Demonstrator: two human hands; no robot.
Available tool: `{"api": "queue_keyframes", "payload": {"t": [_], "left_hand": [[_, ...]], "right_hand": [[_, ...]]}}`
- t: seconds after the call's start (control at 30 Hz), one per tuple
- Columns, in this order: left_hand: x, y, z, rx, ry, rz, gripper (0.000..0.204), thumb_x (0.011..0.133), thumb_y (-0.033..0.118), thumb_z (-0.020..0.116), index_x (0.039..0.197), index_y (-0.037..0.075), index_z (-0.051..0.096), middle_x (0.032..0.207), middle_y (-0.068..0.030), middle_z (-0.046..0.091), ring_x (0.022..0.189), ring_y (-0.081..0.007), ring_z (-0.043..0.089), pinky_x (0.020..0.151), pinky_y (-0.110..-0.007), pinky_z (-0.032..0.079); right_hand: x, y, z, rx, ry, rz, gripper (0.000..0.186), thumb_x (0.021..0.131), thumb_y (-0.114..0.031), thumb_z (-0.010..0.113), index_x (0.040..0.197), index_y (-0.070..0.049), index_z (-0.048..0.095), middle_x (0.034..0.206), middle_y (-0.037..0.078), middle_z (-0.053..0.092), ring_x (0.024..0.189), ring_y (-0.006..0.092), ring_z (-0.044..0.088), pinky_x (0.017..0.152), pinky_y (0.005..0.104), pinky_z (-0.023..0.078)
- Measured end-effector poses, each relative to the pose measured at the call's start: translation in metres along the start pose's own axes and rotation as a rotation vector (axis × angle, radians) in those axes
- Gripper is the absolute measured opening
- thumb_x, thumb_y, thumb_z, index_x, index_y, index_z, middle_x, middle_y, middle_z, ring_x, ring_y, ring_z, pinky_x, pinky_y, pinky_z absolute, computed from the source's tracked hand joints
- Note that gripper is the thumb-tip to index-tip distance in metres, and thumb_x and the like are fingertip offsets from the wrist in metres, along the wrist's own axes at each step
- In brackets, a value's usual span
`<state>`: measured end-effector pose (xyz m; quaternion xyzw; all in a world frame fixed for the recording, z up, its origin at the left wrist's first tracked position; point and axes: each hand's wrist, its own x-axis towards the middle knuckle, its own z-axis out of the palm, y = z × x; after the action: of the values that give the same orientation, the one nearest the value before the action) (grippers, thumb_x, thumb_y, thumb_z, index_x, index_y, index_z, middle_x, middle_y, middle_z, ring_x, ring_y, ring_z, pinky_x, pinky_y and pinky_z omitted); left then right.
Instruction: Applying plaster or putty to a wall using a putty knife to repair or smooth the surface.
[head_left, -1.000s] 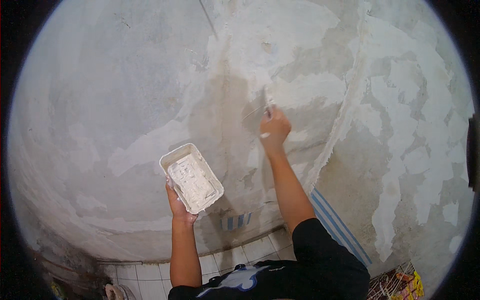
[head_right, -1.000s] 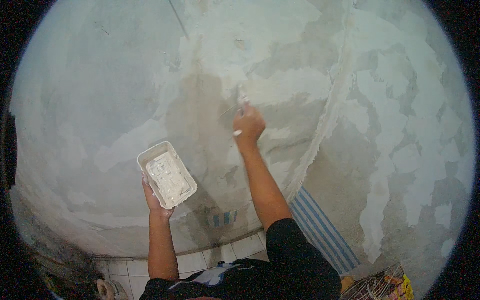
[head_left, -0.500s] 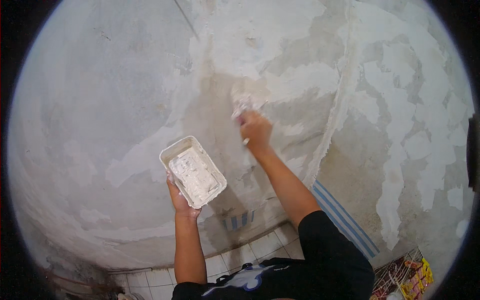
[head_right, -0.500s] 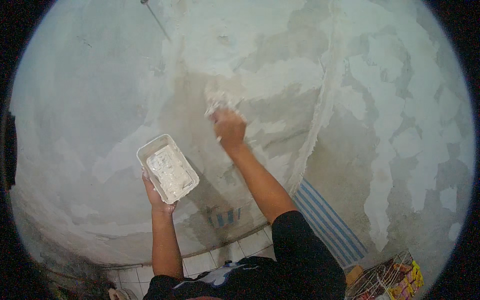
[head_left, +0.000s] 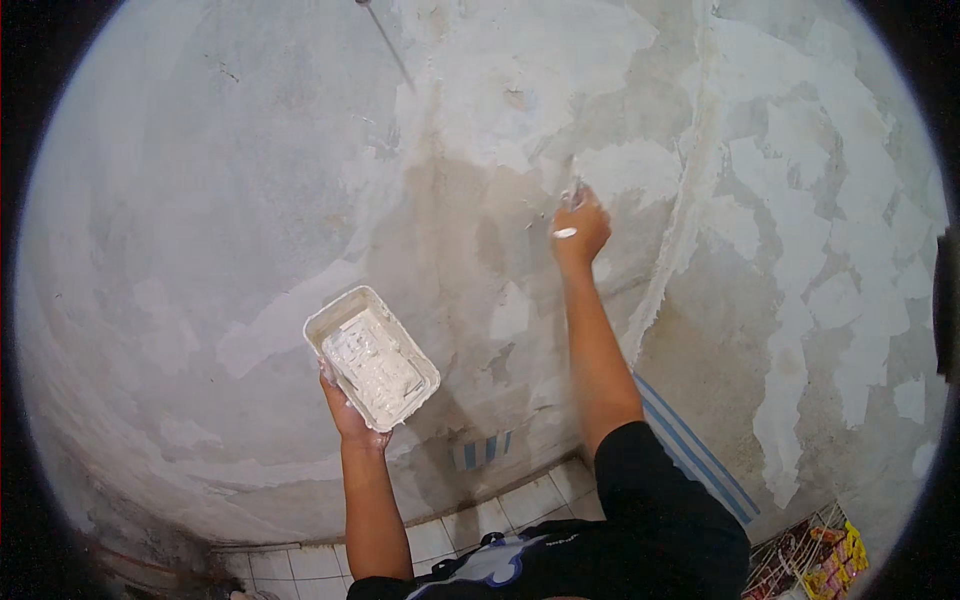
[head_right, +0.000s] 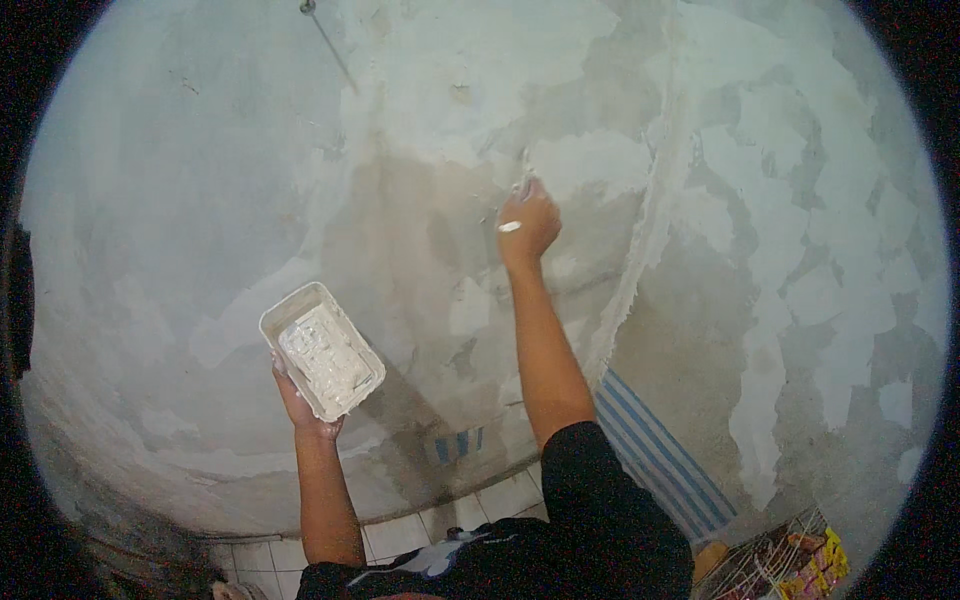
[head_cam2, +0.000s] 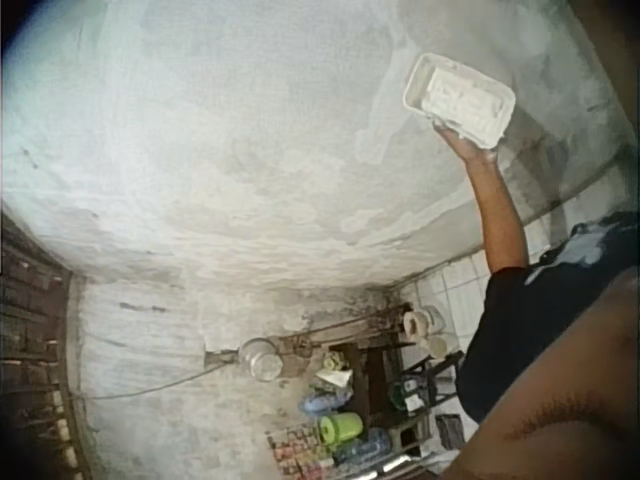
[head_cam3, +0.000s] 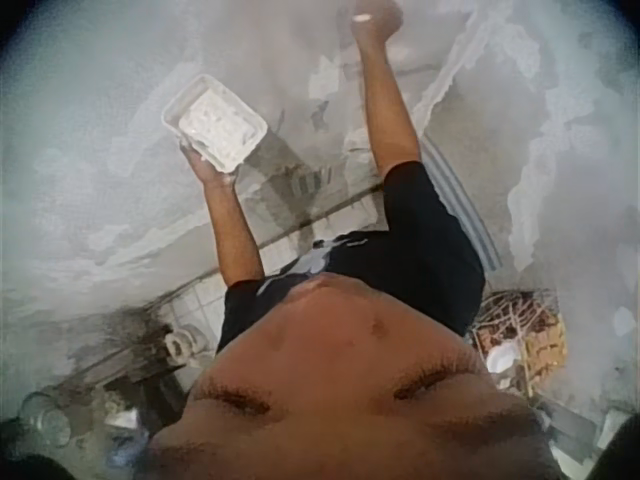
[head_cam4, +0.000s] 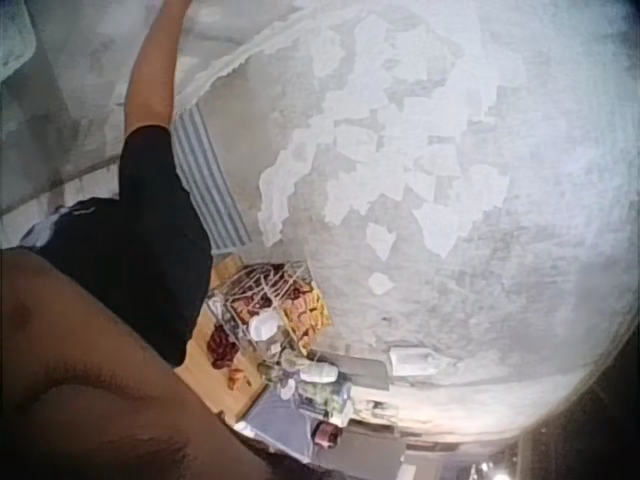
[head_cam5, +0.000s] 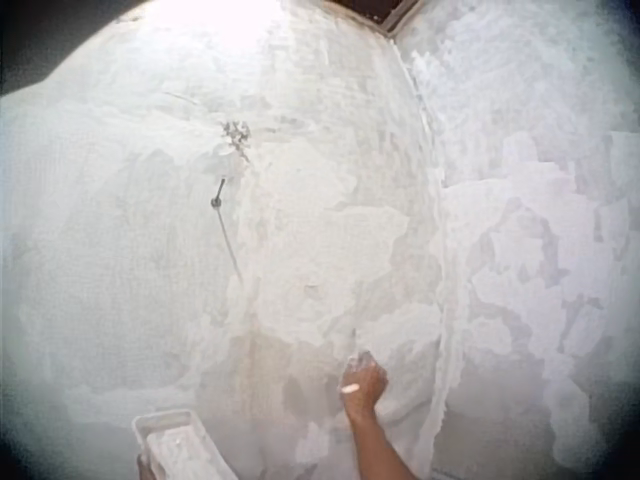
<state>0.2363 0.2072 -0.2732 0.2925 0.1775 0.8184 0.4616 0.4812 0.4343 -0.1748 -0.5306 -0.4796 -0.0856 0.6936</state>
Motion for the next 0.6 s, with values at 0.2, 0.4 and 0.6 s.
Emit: {"api": "queue_keyframes", "payload": {"t": [0.2, 0.4, 0.6], "left_hand": [[0.0, -0.001, 0.005, 0.011, -0.01, -0.005, 0.066, 0.091, 0.057, 0.032, 0.137, 0.01, 0.034, 0.132, -0.0132, 0.045, 0.114, -0.0308, 0.051, 0.092, -0.046, 0.048], [0.004, 0.0, -0.005, 0.001, -0.118, 0.008, 0.065, 0.091, 0.057, 0.033, 0.136, 0.01, 0.035, 0.131, -0.0129, 0.046, 0.114, -0.0306, 0.052, 0.092, -0.046, 0.048], [0.001, -0.003, -0.004, -0.022, -0.153, -0.013, 0.065, 0.09, 0.057, 0.036, 0.136, 0.01, 0.035, 0.129, -0.0126, 0.047, 0.112, -0.0306, 0.053, 0.091, -0.046, 0.049]], "right_hand": [[-0.087, -0.07, 0.008, 0.188, -0.242, -0.245, 0.017, 0.075, -0.013, 0.059, 0.09, -0.005, 0.064, 0.077, 0.018, 0.063, 0.076, 0.0373, 0.06, 0.068, 0.0462, 0.047], [-0.08, -0.074, -0.016, 0.376, -0.476, -0.4, 0.029, 0.08, -0.019, 0.056, 0.107, -0.012, 0.063, 0.08, 0.017, 0.063, 0.08, 0.0363, 0.06, 0.072, 0.0457, 0.047], [-0.004, -0.032, -0.014, 0.194, 0.006, -0.307, 0.016, 0.081, -0.019, 0.056, 0.085, -0.008, 0.066, 0.077, 0.016, 0.063, 0.073, 0.0352, 0.061, 0.064, 0.0441, 0.047]]}}
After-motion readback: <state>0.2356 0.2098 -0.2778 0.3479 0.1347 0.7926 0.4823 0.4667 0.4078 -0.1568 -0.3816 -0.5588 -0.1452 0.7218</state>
